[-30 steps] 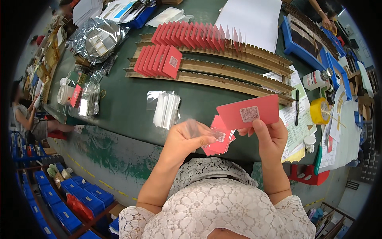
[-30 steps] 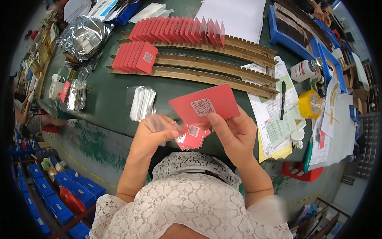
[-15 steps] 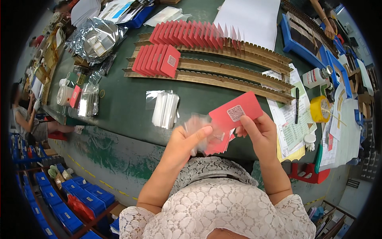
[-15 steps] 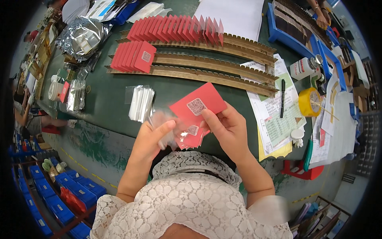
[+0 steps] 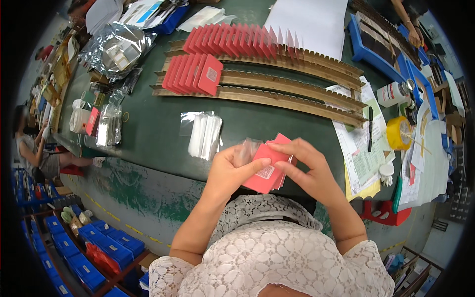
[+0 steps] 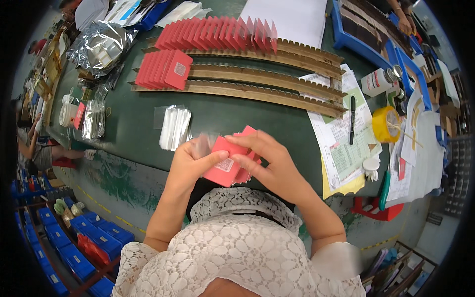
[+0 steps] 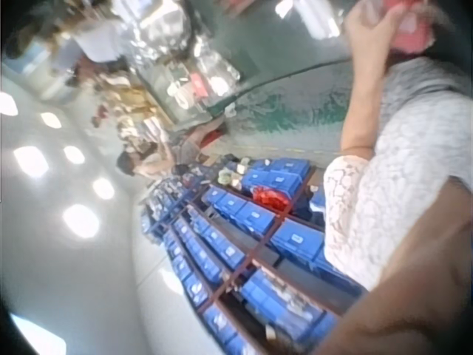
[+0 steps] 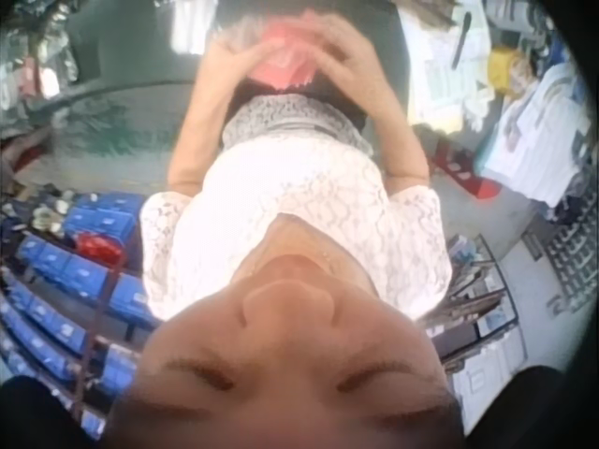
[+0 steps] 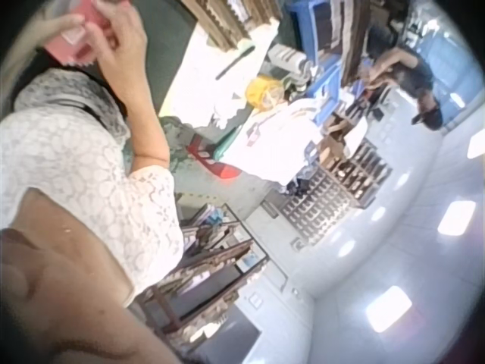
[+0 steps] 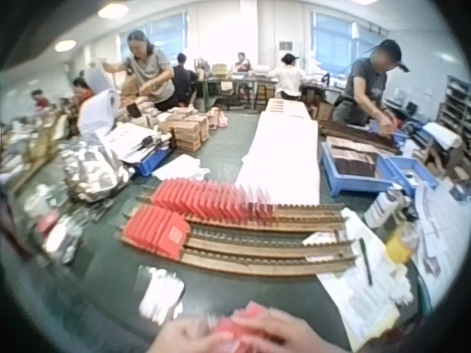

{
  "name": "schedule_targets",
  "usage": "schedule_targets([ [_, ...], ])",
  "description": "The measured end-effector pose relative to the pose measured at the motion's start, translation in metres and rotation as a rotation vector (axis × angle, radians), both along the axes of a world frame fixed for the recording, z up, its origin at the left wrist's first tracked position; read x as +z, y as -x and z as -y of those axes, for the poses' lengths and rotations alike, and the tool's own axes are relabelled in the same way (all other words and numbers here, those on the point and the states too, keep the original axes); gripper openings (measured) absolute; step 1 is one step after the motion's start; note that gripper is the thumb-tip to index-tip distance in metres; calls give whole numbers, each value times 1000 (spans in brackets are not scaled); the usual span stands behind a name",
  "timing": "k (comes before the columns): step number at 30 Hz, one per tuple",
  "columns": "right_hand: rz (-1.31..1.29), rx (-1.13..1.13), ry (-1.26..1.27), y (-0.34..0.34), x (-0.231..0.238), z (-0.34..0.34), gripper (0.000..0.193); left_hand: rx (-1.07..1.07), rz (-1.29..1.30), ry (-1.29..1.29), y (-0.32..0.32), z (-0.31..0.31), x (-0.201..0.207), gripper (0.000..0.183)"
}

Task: The person repeatedly picks up small pink cards and white rectangular items from a workbench. They insert the white items into clear plastic sleeves and then place the sleeves into the pink cards. The person handles the items one at a time, stacking the completed units on the table.

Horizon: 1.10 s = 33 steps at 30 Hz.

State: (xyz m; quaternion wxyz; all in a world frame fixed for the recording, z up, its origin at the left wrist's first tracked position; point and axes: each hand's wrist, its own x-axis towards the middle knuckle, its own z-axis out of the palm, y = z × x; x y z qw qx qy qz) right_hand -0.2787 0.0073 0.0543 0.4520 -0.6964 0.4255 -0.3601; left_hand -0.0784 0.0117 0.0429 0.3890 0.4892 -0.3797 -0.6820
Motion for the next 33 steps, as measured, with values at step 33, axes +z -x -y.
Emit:
schedule_targets([
  [33,69,59,209,-29,-10,44,83,151,-97,103,-28,3,9,28],
])
